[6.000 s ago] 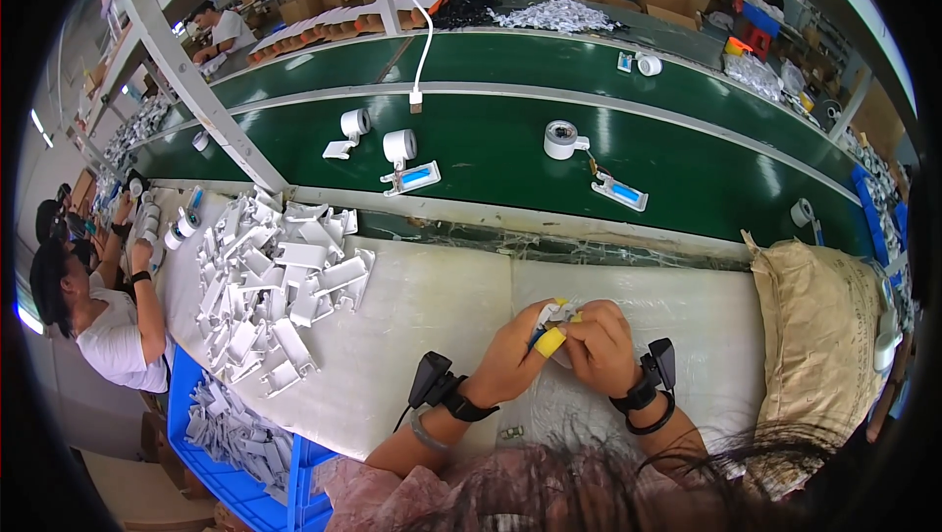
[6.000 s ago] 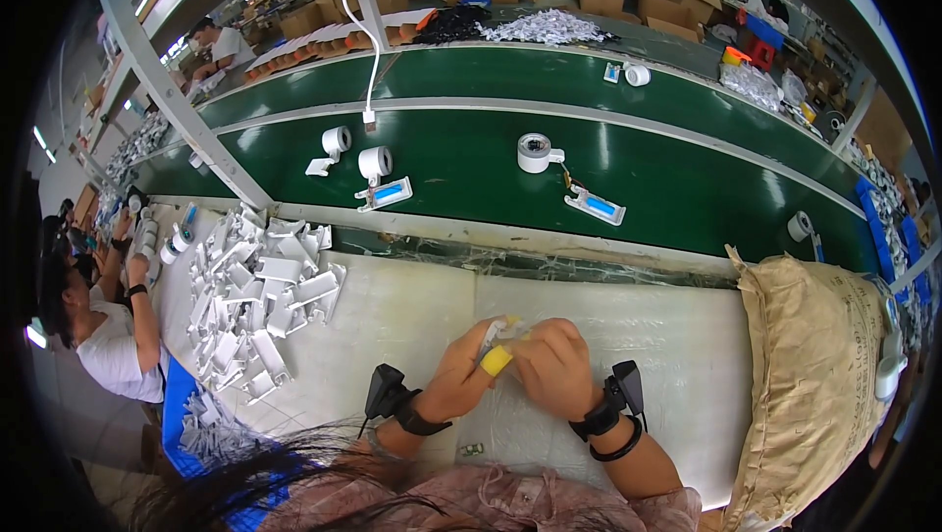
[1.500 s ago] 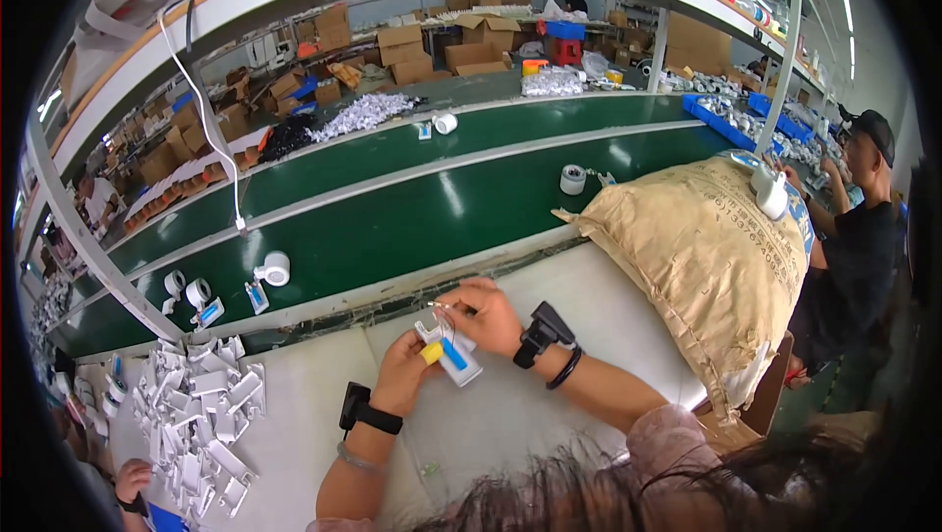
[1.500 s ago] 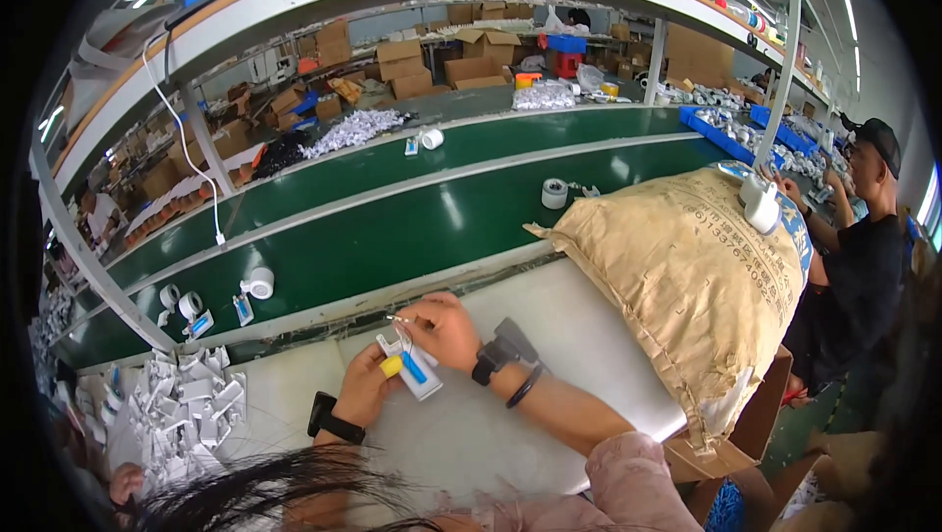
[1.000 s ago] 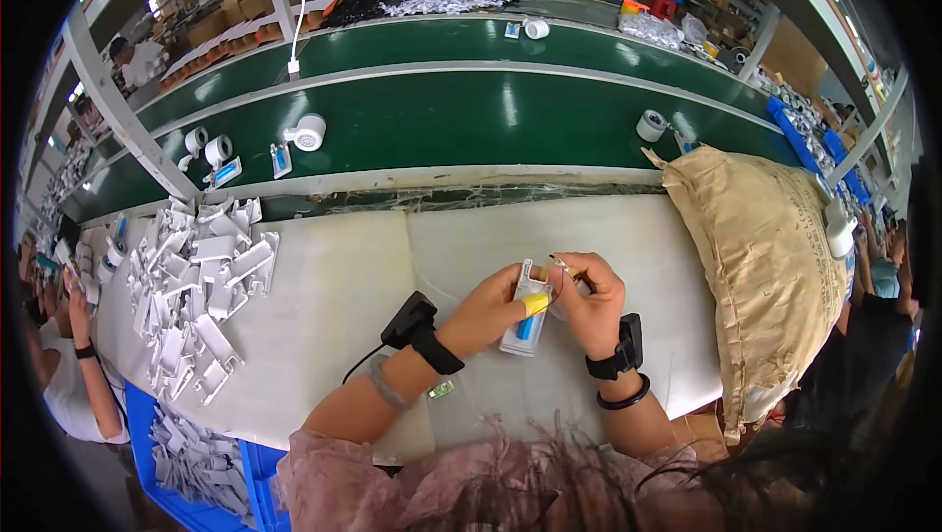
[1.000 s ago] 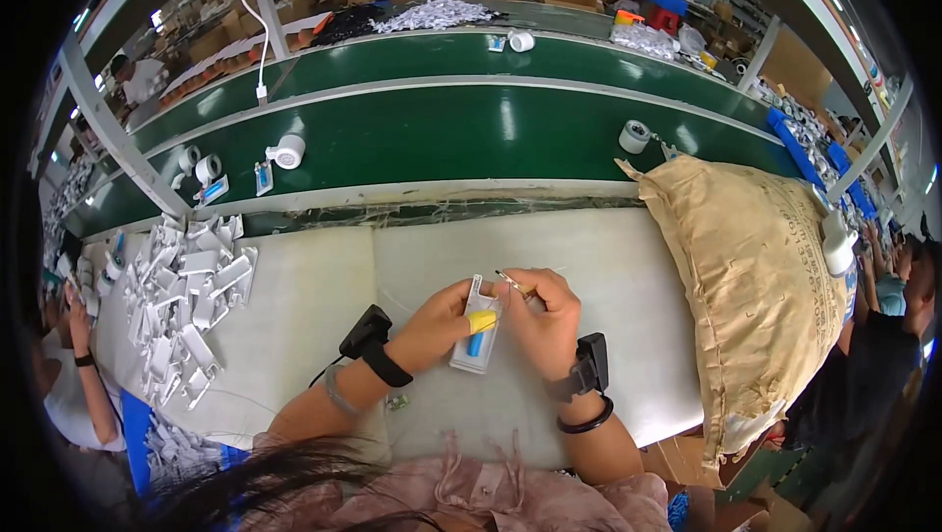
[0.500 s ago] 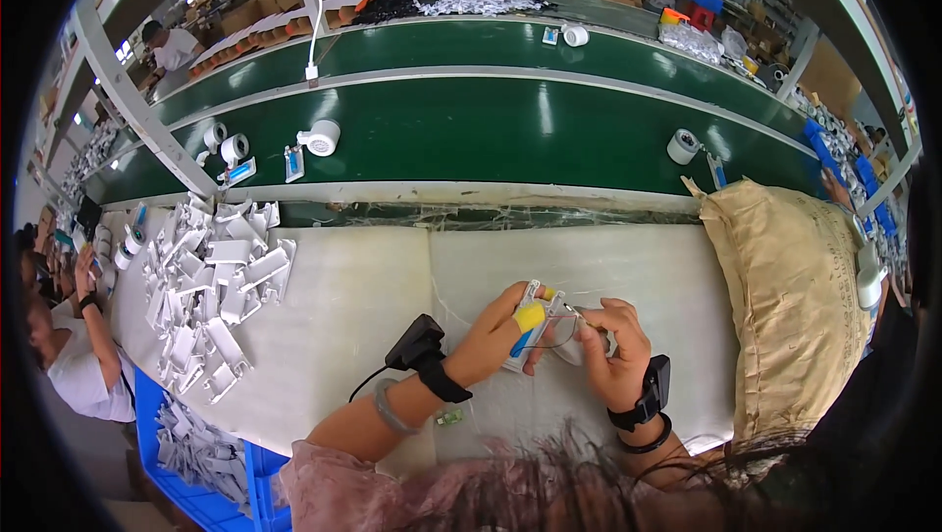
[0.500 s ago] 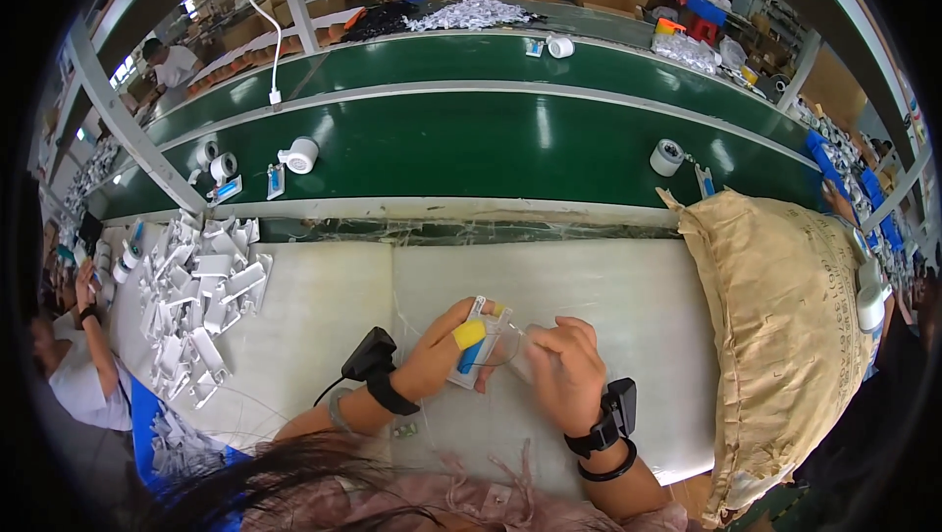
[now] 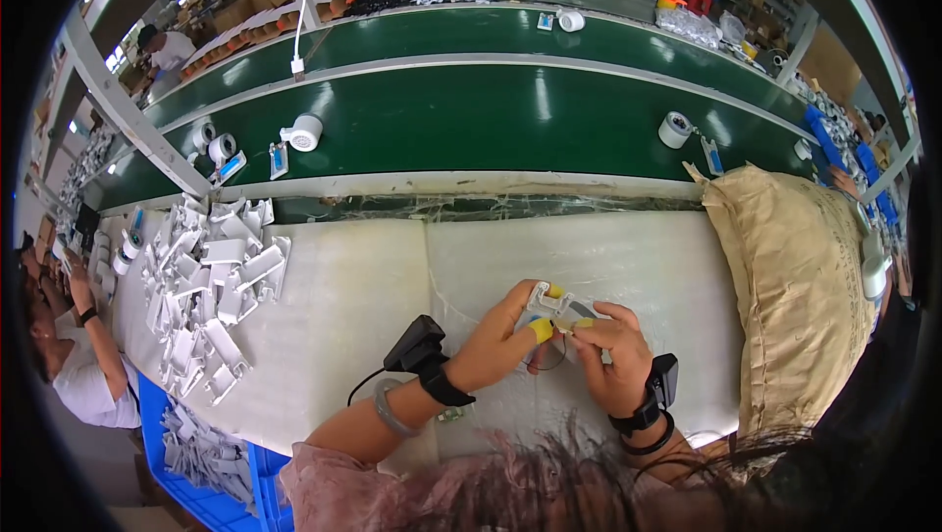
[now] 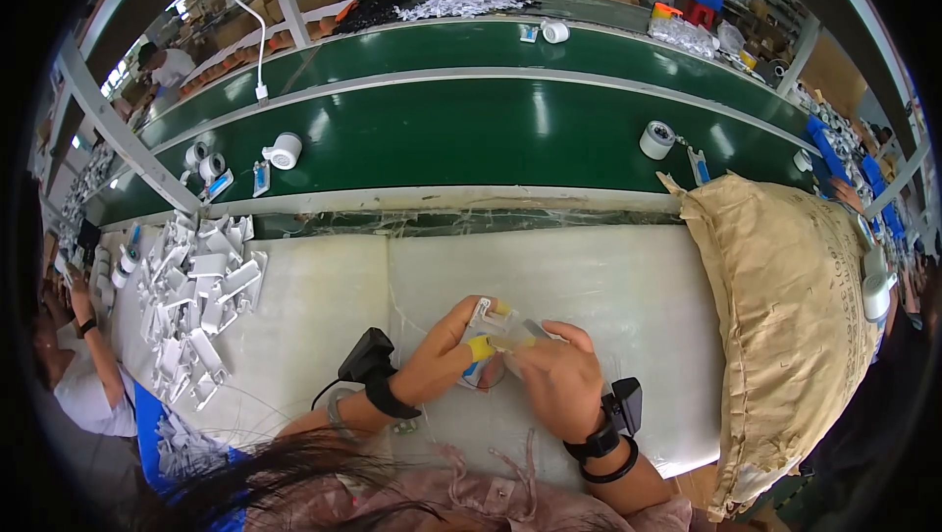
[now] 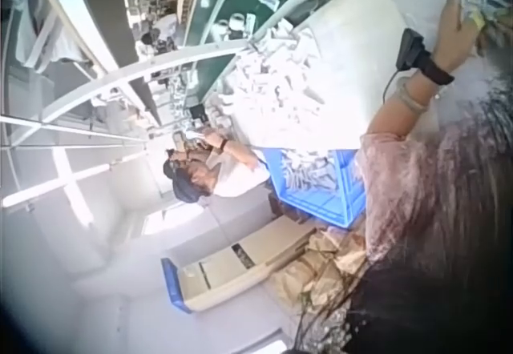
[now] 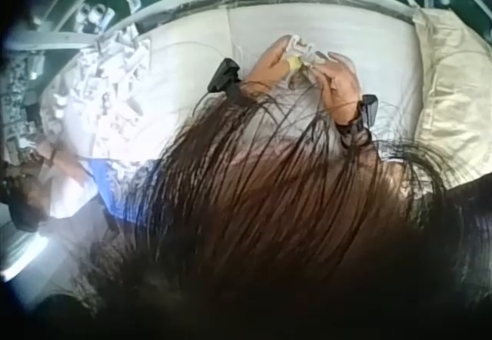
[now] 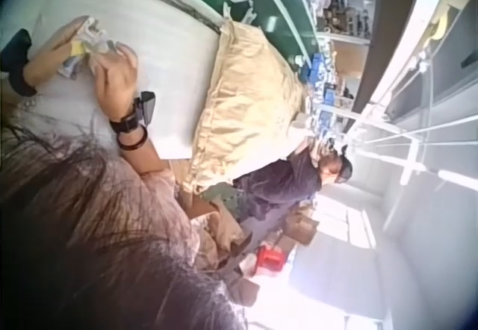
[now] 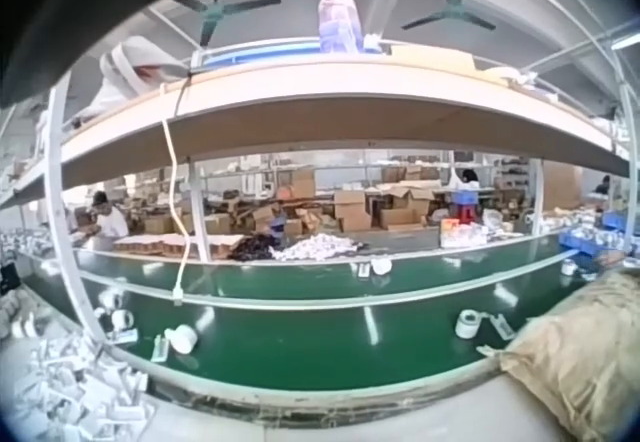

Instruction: The worker is assembling and labeling small plastic and electronic components at a production line station.

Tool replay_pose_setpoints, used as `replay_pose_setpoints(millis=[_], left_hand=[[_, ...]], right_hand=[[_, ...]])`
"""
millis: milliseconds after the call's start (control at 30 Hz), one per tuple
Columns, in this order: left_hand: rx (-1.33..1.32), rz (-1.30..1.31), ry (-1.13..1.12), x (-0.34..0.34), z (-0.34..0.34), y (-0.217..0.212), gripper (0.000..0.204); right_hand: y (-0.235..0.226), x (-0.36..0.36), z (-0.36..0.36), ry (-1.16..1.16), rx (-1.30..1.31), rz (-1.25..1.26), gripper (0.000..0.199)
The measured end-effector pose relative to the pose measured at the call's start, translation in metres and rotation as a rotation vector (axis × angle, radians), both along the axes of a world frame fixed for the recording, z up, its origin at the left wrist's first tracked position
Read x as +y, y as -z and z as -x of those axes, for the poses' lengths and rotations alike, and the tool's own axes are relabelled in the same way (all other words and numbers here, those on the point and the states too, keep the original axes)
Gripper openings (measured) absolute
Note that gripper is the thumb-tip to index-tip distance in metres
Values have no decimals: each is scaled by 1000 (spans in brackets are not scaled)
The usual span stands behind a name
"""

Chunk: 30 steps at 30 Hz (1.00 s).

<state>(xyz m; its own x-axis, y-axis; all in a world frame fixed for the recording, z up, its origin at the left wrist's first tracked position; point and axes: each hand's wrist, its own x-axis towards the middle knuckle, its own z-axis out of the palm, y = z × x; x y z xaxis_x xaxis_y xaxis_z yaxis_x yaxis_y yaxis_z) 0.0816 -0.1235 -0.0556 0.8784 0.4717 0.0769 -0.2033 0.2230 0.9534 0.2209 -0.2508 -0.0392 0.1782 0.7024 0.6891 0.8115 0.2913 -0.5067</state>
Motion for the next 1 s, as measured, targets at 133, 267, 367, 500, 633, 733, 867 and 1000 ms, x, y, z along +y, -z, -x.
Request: replay_pose_setpoints(millis=[133, 267, 367, 500, 633, 733, 867, 1000], left_hand=[[89, 99, 57, -3, 6, -17, 44], [65, 23, 99, -6, 9, -14, 45], [57, -4, 119, -6, 9, -15, 43], [107, -59, 124, -8, 9, -18, 41], [51, -123, 120, -8, 8, -15, 39], [59, -128, 141, -7, 7, -15, 37], [25, -154, 119, -8, 6, -17, 34], [26, -180, 117, -8, 7, -15, 33]], right_hand=[[0, -1, -3, -16, -48, -32, 21], [-5, -1, -3, -16, -86, 4, 25], [-3, -2, -4, 2, -82, -3, 26], [-1, -2, -5, 9, -75, -14, 26], [-2, -1, -4, 13, -84, -24, 26], [-2, 1, -5, 23, -97, -43, 26], [0, 0, -6, 23, -91, -34, 25], [-3, 0, -6, 8, -90, -32, 25]])
